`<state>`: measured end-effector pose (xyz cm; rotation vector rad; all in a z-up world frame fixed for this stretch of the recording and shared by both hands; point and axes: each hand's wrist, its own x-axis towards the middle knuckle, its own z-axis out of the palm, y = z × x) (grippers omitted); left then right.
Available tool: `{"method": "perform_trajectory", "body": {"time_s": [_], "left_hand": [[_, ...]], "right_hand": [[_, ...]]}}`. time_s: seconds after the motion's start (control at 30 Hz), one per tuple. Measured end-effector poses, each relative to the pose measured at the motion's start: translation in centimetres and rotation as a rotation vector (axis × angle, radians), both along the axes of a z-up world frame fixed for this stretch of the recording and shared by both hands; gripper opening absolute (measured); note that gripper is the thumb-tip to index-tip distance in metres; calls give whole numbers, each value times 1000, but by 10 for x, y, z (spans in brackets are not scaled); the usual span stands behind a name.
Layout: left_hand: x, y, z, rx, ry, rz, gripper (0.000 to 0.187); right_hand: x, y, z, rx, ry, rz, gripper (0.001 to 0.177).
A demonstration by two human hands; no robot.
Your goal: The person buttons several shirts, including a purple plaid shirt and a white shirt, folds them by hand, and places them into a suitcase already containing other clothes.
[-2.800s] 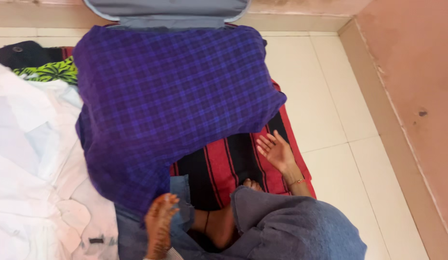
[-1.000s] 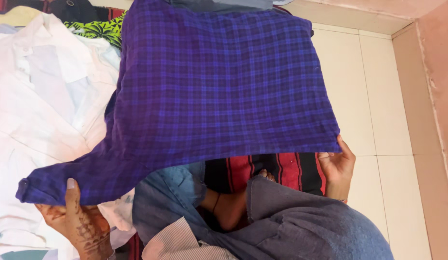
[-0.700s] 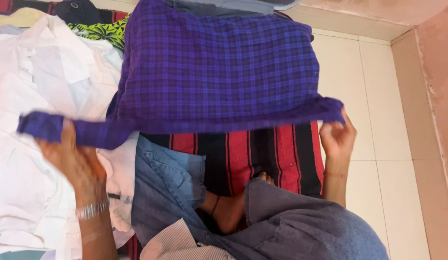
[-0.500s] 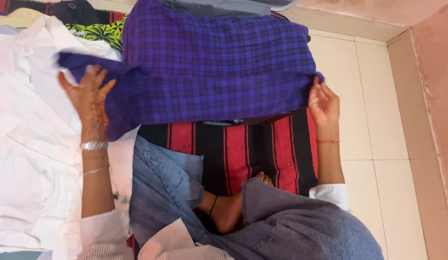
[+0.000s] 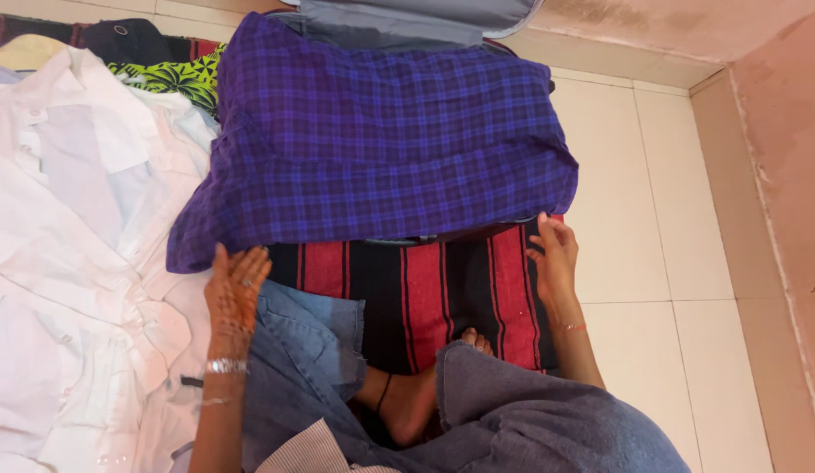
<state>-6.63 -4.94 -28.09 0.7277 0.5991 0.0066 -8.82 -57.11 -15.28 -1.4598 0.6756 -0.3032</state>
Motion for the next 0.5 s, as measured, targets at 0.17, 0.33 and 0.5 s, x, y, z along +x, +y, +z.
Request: {"method": "perform_trajectory", "body": {"time_s": [0.17, 0.33, 0.5], "left_hand": [[59, 23, -3, -213, -80, 199, 61], [86, 37, 54, -144, -221, 361, 56], [116, 47, 114, 60, -510, 454, 61]], "right_hand": [[34, -16, -5, -15, 103, 25, 34], [51, -44, -11, 121, -38, -53, 28], [50, -62, 48, 534, -455, -14, 8]]}}
